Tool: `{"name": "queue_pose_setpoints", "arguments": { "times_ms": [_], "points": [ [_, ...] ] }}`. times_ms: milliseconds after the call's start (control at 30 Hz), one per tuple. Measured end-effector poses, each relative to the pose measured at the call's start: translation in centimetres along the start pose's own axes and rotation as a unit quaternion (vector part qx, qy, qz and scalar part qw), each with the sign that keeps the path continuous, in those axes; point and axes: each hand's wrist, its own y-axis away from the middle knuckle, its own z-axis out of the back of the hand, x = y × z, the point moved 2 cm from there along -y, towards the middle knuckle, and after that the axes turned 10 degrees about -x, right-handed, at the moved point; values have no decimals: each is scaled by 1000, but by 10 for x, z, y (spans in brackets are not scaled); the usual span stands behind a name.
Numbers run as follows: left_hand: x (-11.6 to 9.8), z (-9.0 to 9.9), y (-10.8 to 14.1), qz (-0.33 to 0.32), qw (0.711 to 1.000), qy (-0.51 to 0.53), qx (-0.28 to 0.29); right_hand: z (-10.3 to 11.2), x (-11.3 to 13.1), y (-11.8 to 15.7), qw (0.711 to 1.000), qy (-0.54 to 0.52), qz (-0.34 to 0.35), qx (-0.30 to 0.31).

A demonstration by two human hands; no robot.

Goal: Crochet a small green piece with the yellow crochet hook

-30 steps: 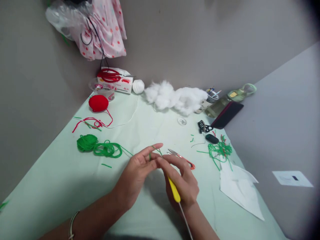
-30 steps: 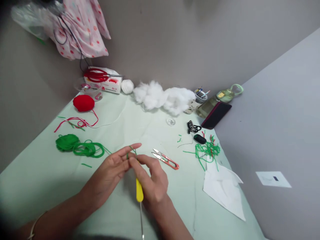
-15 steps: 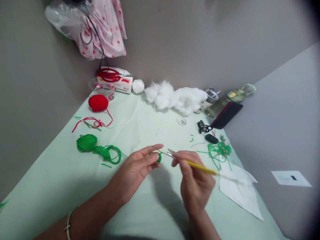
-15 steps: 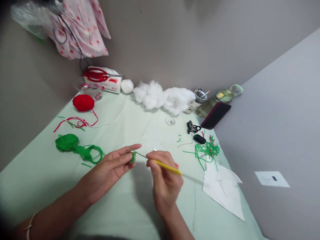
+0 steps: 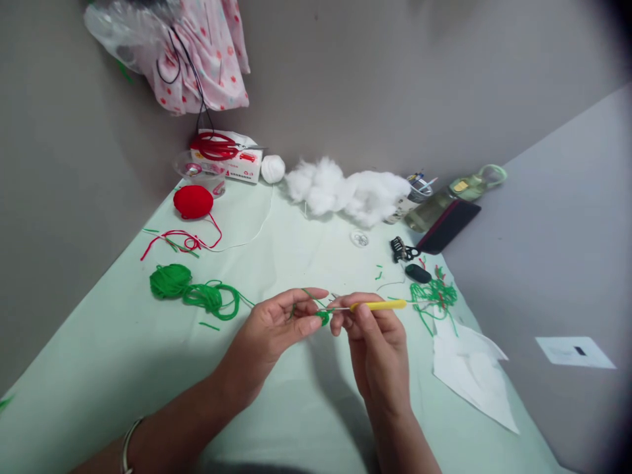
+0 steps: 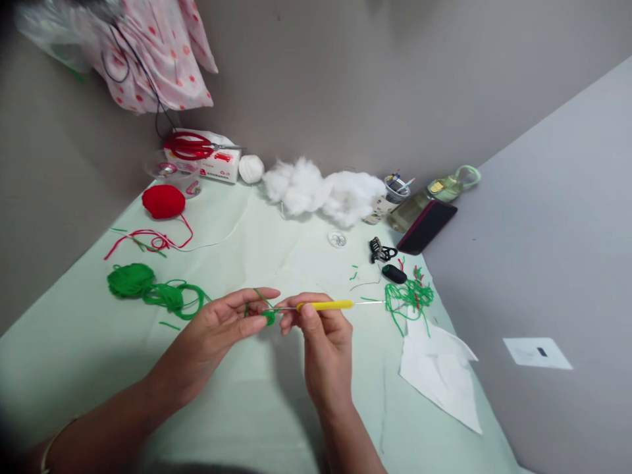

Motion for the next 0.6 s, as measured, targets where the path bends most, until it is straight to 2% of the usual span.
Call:
{"name": "queue_pose_setpoints", "arguments": {
  "times_ms": [133, 267, 433, 600],
  "points": [
    [-2, 1, -1, -8, 1000, -5, -8, 0, 3, 2, 999, -4, 23, 22],
    [-3, 1, -1, -19, 1000, -9, -13, 1, 8, 9, 994, 60, 84, 25],
    [-3, 0, 1, -34, 999, -22, -20, 5, 12, 17, 962, 190, 193, 34],
    [-4, 0, 2, -49, 997, -45, -39, 9, 8, 22, 946, 204, 246, 64]
  ]
}}
